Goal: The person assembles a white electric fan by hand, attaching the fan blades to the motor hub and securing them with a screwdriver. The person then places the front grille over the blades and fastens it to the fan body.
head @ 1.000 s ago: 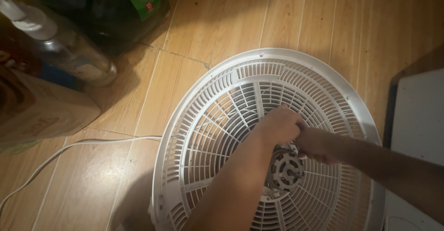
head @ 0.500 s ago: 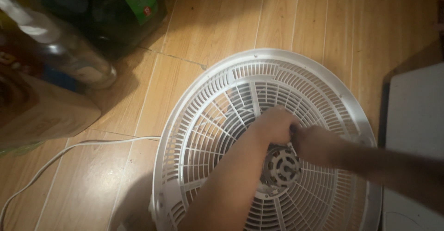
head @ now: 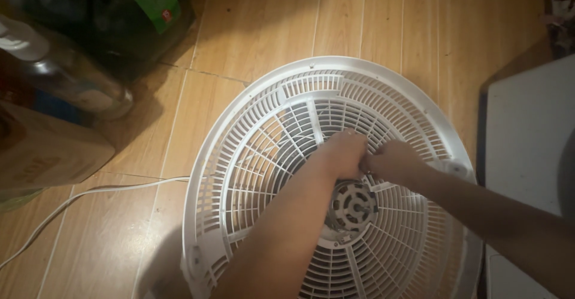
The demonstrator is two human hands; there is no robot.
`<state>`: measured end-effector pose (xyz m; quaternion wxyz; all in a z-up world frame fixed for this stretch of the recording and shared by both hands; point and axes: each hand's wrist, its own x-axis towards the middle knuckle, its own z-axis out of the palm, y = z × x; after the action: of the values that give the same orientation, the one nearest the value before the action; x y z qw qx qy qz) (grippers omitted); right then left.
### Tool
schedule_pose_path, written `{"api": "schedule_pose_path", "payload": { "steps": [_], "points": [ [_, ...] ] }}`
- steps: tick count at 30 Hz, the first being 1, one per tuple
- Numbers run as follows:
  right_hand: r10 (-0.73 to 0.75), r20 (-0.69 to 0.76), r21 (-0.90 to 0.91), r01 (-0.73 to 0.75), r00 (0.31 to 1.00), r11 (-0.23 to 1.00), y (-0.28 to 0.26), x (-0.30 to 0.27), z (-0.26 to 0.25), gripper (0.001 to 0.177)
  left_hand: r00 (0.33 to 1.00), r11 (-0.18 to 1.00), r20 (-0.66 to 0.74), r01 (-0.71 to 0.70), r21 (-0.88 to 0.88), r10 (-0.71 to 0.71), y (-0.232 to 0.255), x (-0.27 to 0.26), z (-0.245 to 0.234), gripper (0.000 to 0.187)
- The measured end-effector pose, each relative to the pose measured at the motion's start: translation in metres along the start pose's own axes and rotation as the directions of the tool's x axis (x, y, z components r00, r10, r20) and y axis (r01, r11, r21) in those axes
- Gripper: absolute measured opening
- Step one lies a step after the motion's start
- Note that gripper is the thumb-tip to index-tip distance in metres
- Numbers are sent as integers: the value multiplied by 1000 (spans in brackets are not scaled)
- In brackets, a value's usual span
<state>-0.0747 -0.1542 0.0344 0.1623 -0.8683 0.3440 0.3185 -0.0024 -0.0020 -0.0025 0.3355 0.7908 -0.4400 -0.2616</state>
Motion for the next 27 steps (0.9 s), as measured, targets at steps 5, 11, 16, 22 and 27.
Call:
{"api": "schedule_pose_path", "payload": {
  "steps": [5, 11, 16, 22, 27],
  "points": [
    [217, 458, 268, -367, 862, 891, 39, 17, -5, 38, 999, 1000, 37, 4, 4, -4, 1, -1, -1, 21],
    [-204, 182, -333, 256, 962, 908, 28, 2, 14, 20, 996, 999, 80, -42, 0, 42, -11, 6, 6, 35],
    [-438, 256, -697, 478, 862, 534, 12, -32, 7, 17, 968, 971, 91, -236, 35, 233, -19, 16, 12, 37],
    [-635, 132, -471, 612, 761, 635, 7, -46, 11, 50, 958, 936, 154, -272, 222, 242, -12, 10, 5, 23],
    [-587, 133, -495, 567, 798, 658, 14, -47, 8, 40, 973, 953, 159, -203, 224, 170, 1, 4, -1, 22]
  ]
}}
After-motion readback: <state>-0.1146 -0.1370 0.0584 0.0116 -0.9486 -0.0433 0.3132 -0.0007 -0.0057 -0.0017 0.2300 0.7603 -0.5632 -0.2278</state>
